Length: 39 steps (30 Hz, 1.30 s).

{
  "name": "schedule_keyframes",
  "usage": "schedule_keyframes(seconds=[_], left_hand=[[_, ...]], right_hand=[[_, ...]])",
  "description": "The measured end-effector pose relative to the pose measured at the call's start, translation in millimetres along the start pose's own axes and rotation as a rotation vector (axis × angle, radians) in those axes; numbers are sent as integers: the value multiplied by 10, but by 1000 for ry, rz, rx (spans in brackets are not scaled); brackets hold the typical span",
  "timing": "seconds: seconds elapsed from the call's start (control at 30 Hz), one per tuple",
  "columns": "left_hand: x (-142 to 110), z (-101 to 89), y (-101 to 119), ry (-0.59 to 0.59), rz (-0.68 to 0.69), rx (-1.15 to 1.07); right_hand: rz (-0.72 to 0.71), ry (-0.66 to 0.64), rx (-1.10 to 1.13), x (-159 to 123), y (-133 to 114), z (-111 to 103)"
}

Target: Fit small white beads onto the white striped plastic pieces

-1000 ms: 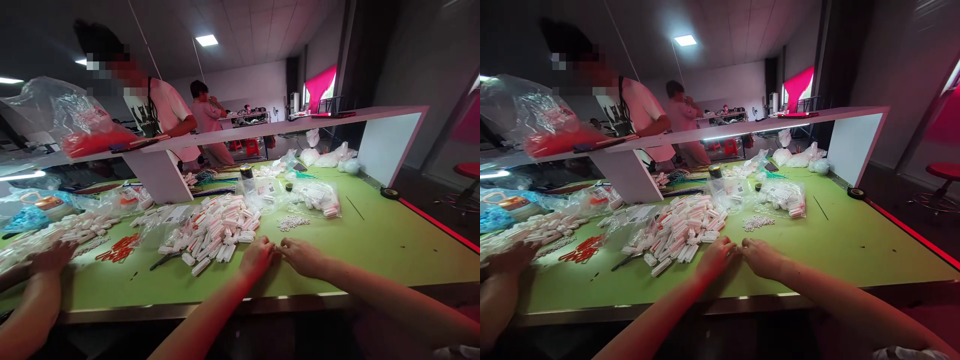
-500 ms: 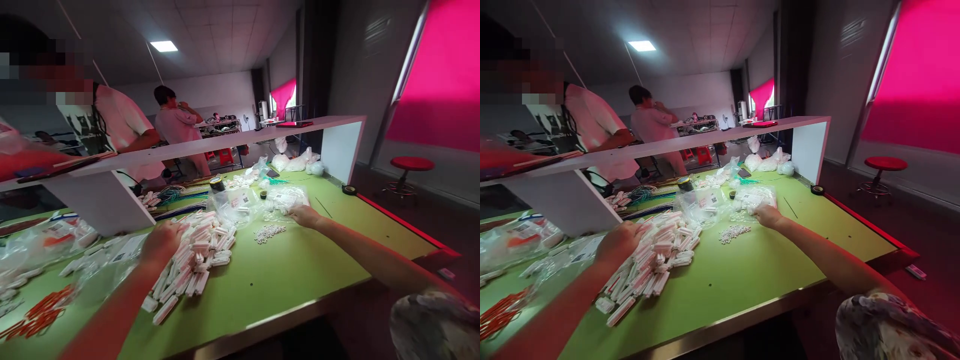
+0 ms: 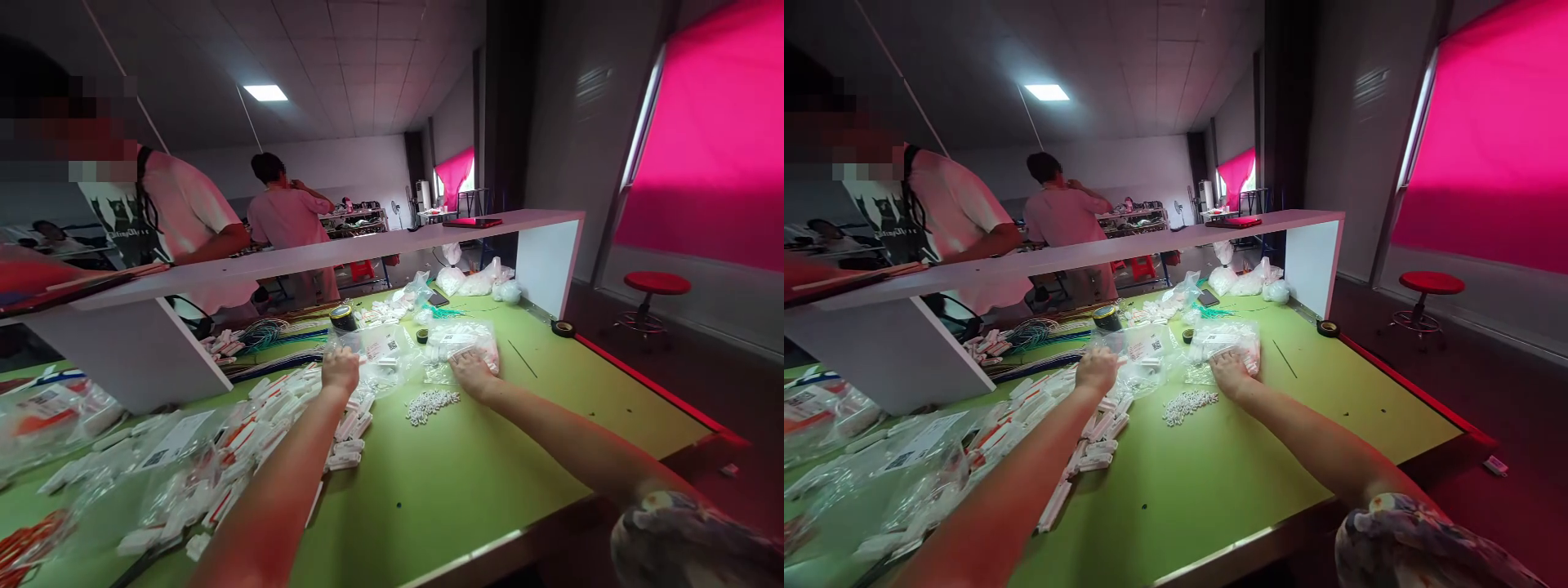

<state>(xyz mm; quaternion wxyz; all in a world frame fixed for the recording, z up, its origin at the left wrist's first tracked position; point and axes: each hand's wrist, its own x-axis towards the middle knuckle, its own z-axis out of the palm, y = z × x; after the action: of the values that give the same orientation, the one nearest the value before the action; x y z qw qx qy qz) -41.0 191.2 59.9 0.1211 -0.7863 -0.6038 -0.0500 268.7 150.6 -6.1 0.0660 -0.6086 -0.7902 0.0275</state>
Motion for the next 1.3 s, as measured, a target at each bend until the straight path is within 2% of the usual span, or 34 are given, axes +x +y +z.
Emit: schedule_keyframes(seconds=[0.1,0.17,0.3,0.4,0.57,0.7,0.8,0.9,1.07,1.3], left_hand=[[-26,47,66,49,-30,2],[-116,34,102,85,1,-8],[-447,13,215,124,101,-52],[-773,74,326,133,157,-92],[-1176,251,575,68,214,-238],[-1229,357,855,40,254,-285],[-1169,449,1039,23,252,-313],[-1109,569,1121,-2,238,-330],[-1113,736,1038,-9,203,-351],[-1286,786,888,69,192,-379]], right_hand=[[51,-22,-45,140,-8,13],[80,-43,-64,190,0,3],[127,-55,-82,156,21,-44],[143,-40,-76,84,29,-97],[96,-87,-45,104,-6,-196],[68,-87,-76,109,-20,-227],[-8,-51,-121,-47,40,-214],[-120,-26,-157,-309,147,-199],[-195,16,-188,-744,303,-172],[-298,157,-108,-1187,364,-64]])
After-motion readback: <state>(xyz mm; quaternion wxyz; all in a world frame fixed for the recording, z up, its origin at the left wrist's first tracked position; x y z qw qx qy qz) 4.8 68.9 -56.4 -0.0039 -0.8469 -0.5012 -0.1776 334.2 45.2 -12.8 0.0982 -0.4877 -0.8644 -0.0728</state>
